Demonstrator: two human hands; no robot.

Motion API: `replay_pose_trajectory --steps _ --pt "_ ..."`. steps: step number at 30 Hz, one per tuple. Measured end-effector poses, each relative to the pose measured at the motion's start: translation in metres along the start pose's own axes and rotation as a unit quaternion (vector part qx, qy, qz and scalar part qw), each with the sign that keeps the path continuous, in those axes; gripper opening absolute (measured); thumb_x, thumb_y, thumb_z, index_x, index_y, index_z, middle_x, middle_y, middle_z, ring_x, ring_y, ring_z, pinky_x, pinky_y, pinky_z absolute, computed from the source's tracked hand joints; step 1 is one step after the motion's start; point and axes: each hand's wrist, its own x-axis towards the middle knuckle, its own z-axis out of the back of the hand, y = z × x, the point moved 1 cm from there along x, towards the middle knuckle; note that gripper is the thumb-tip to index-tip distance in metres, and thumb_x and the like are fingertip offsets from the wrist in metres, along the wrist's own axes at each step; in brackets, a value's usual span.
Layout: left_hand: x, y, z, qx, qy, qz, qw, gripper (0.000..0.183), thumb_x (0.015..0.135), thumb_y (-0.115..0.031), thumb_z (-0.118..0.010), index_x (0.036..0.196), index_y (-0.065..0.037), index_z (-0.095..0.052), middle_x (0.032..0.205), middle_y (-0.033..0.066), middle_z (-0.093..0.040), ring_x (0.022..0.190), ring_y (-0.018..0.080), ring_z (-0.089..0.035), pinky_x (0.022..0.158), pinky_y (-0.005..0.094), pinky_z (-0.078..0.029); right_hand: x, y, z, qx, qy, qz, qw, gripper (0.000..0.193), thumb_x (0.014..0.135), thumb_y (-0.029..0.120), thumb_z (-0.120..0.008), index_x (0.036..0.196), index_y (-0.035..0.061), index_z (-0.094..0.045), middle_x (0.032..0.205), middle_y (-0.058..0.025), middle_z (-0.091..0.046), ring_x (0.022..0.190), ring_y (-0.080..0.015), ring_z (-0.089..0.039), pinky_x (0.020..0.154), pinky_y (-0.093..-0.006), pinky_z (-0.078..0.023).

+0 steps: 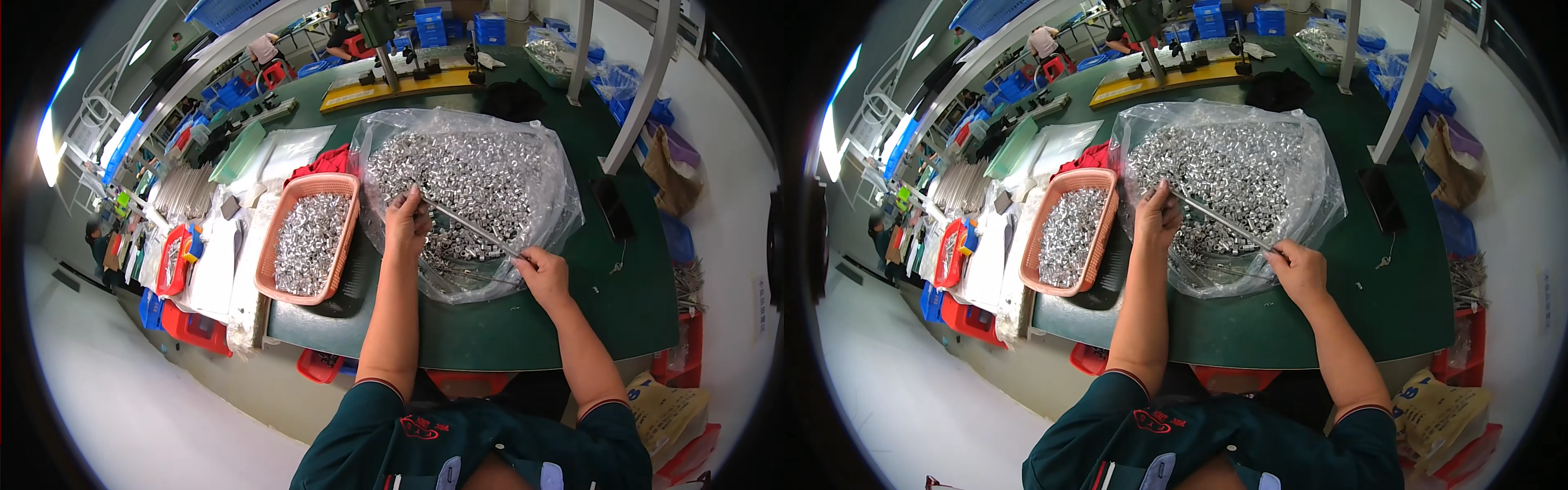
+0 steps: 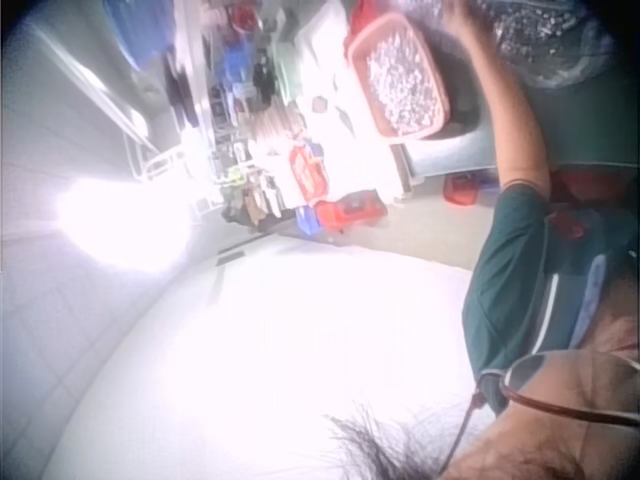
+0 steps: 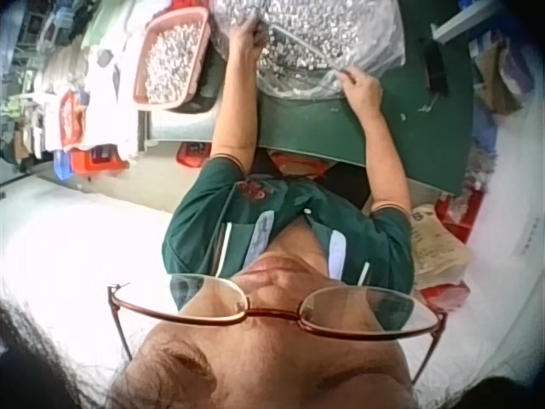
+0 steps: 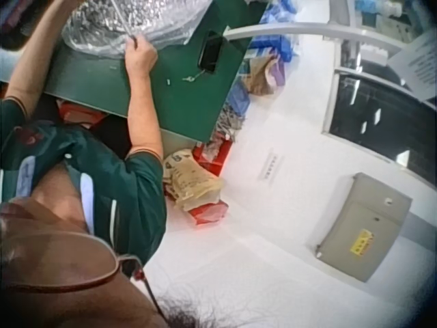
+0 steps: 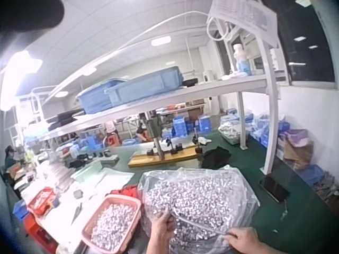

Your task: The person uses a long metal rod to pick up small silver cylindrical components from a large plastic bag and places them into a pink basket. The person repeats this action continuously, transferring the components one by one from the bag to the basket.

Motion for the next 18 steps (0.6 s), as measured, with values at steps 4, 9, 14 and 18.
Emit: replay_pose_trajectory --steps 4,9,14,18 --pt "-0.008 0.011 -0.030 0.065 0.018 0.043 0.997 0.025 0.091 -0.034 -0.057 0.084 -0.010 -0.052 0.060 -0.0003 -0.047 0.037 0.0060 -0.029 0.035 0.0211 -0.019 0.000 -0.008 -0.002 0.000 -0.019 -0.014 1.000 0.018 0.076 0.021 -0.071 0.081 0.0054 -0.065 0.063 -0.0100 -0.062 0.055 -0.0213 -0.061 0.052 -0.0315 -0.044" --pt "-0.003 0.000 -0.006 -0.052 0.003 0.154 0.987 0.041 0.090 -0.050 -0.050 0.094 -0.010 -0.055 0.065 0.0015 -0.047 0.045 0.0076 -0.033 0.041 0.0217 -0.024 0.002 -0.008 -0.002 0.031 -0.005 -0.065 0.997 0.019 0.076 0.022 -0.071 0.082 0.0052 -0.065 0.063 -0.0081 -0.062 0.055 -0.0189 -0.060 0.053 -0.0302 -0.044" --pt "0.003 -0.008 0.014 -0.232 -0.163 0.107 0.953 0.042 0.092 -0.041 -0.051 0.107 -0.002 -0.049 0.084 0.0124 -0.048 0.065 0.0170 -0.045 0.052 0.0264 -0.037 0.003 -0.013 -0.003 0.055 0.005 -0.080 0.995 0.019 0.076 0.021 -0.071 0.083 0.0047 -0.065 0.063 -0.0078 -0.062 0.055 -0.0163 -0.059 0.053 -0.0291 -0.044" --pt "0.006 -0.013 0.012 -0.280 -0.251 0.053 0.925 0.029 0.094 -0.025 -0.048 0.109 0.000 -0.042 0.094 0.0156 -0.047 0.083 0.0284 -0.050 0.072 0.0400 -0.049 0.003 -0.014 -0.003 0.072 0.008 -0.085 0.994 0.018 0.076 0.020 -0.071 0.083 0.0041 -0.065 0.064 -0.0079 -0.063 0.055 -0.0148 -0.059 0.054 -0.0287 -0.043"
